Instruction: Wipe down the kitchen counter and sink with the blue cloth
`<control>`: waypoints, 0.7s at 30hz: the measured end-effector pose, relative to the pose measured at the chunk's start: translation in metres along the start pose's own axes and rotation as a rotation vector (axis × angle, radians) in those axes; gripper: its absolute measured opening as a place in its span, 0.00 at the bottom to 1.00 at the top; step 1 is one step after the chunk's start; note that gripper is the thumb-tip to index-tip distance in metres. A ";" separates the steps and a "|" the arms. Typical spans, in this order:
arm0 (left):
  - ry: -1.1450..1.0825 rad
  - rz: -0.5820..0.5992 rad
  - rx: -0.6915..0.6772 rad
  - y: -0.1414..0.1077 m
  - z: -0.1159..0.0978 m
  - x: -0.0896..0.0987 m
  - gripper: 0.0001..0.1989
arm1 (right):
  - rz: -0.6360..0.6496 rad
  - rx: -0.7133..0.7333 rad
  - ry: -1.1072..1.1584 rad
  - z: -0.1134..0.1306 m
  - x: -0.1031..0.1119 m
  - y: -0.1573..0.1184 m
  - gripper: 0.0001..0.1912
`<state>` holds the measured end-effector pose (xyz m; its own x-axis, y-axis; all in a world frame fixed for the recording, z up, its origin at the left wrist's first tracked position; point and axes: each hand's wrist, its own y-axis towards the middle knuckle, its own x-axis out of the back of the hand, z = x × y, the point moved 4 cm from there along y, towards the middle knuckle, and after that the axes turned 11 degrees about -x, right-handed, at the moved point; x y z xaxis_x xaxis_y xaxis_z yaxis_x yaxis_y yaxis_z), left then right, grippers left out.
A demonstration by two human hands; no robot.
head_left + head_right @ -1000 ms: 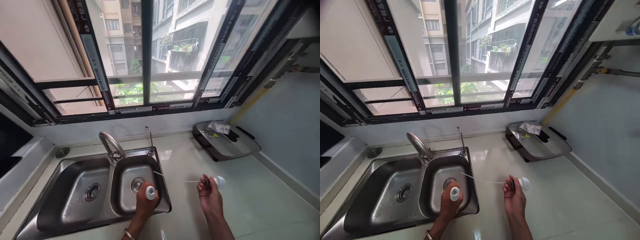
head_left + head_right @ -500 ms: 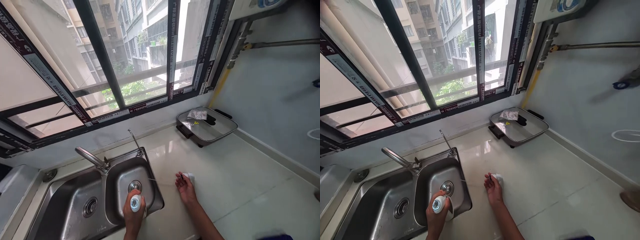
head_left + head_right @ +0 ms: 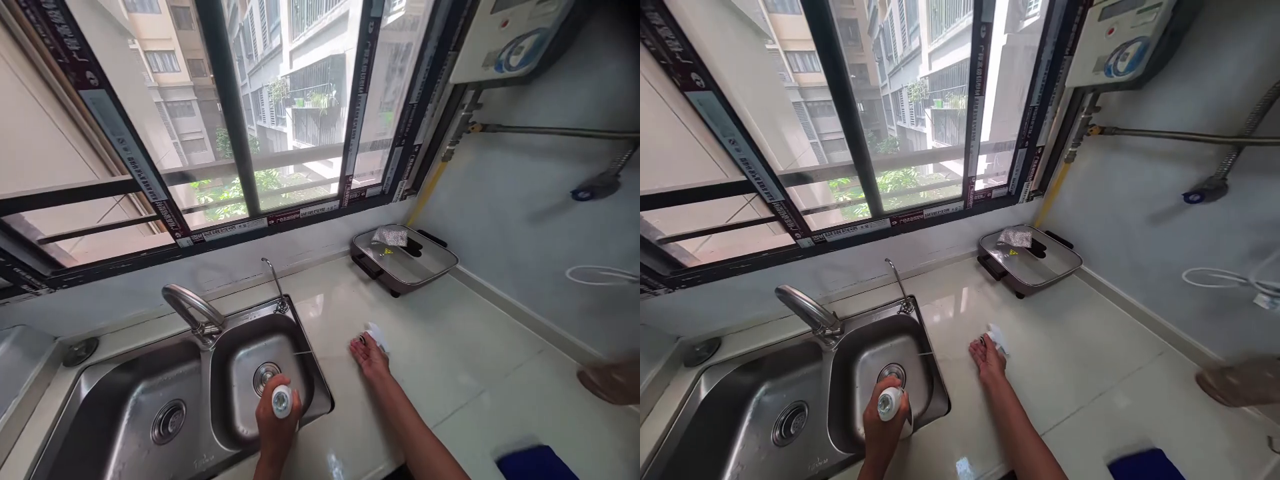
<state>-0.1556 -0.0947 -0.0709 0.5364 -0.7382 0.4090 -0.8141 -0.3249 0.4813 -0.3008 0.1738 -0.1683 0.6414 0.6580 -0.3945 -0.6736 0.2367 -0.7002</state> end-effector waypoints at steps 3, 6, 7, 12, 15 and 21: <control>-0.023 -0.016 0.015 0.001 0.005 0.006 0.09 | -0.038 -0.030 -0.056 0.005 0.009 -0.015 0.19; -0.059 -0.025 0.032 0.004 0.011 0.009 0.08 | -0.022 -0.010 -0.169 -0.001 0.017 -0.046 0.23; -0.070 -0.023 0.039 0.005 0.012 0.010 0.08 | 0.043 0.019 -0.249 -0.007 0.015 -0.061 0.28; -0.128 -0.025 0.081 0.014 0.015 0.012 0.07 | 0.773 0.207 -0.951 -0.093 -0.034 -0.147 0.50; -0.174 -0.044 0.127 0.020 0.015 0.019 0.08 | 0.915 0.342 -1.082 -0.135 -0.067 -0.175 0.40; -0.218 0.029 0.126 0.041 0.027 0.045 0.10 | 0.971 0.488 -1.093 -0.155 -0.129 -0.185 0.22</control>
<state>-0.1710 -0.1572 -0.0541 0.4627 -0.8539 0.2383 -0.8572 -0.3624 0.3659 -0.2017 -0.0653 -0.0801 -0.5274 0.8261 0.1985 -0.8493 -0.5188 -0.0976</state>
